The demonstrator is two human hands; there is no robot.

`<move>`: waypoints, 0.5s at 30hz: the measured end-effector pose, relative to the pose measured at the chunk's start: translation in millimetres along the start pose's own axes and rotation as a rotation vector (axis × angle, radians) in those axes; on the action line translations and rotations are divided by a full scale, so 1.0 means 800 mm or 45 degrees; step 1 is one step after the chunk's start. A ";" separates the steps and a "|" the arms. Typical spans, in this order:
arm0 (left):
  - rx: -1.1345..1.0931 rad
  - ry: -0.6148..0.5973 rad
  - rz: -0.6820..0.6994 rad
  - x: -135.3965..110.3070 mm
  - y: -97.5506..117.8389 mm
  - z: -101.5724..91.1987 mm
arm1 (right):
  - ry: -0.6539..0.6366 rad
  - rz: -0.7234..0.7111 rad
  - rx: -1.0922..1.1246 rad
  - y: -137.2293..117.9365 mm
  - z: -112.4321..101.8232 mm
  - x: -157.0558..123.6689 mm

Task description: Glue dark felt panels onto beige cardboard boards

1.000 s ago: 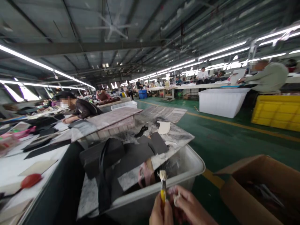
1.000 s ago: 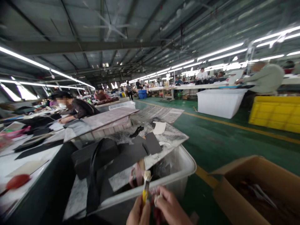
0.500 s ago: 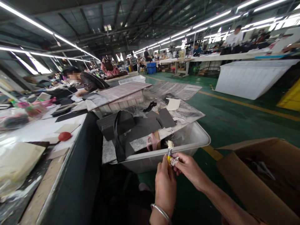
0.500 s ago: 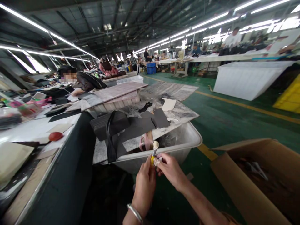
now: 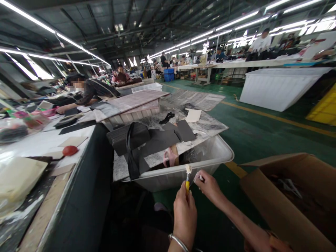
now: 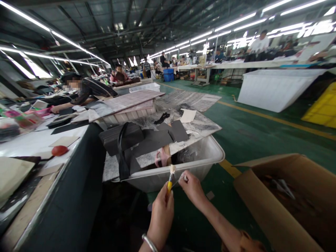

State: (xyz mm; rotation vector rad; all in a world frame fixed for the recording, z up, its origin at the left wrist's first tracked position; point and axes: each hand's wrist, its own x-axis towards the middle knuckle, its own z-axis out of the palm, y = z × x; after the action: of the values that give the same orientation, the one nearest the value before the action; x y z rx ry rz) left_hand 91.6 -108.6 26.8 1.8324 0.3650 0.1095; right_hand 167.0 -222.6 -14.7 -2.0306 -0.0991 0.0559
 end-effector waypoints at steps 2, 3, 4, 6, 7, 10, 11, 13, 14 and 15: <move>0.027 0.040 -0.094 0.000 -0.004 -0.004 | -0.006 0.185 0.057 0.014 -0.009 0.004; 0.037 0.061 -0.136 0.000 -0.005 -0.006 | -0.006 0.244 0.078 0.017 -0.014 0.005; 0.040 0.075 -0.165 0.001 -0.006 -0.009 | -0.012 0.282 0.111 0.017 -0.018 0.005; 0.015 0.075 -0.171 0.001 -0.005 -0.012 | -0.074 0.333 0.262 0.009 -0.026 0.002; -0.006 0.067 -0.165 0.002 -0.003 -0.012 | -0.123 0.372 0.379 0.002 -0.029 -0.001; -0.069 0.023 -0.141 0.001 0.004 -0.010 | -0.268 0.449 0.696 -0.023 -0.031 -0.013; -0.102 0.001 -0.128 0.001 0.007 -0.009 | -0.302 0.440 0.757 -0.031 -0.030 -0.017; -0.198 -0.042 -0.092 0.000 0.013 -0.007 | -0.353 0.403 0.845 -0.045 -0.027 -0.025; -0.265 -0.066 -0.067 0.000 0.015 -0.006 | -0.379 0.391 0.879 -0.050 -0.026 -0.028; -0.341 -0.089 -0.041 -0.001 0.016 -0.005 | -0.407 0.391 0.909 -0.055 -0.023 -0.031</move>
State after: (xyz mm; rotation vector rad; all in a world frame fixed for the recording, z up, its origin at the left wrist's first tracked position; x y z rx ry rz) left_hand 92.4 -108.1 40.1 1.5611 0.3149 0.0683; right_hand 141.9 -222.2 32.7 -1.2947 0.0330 0.5340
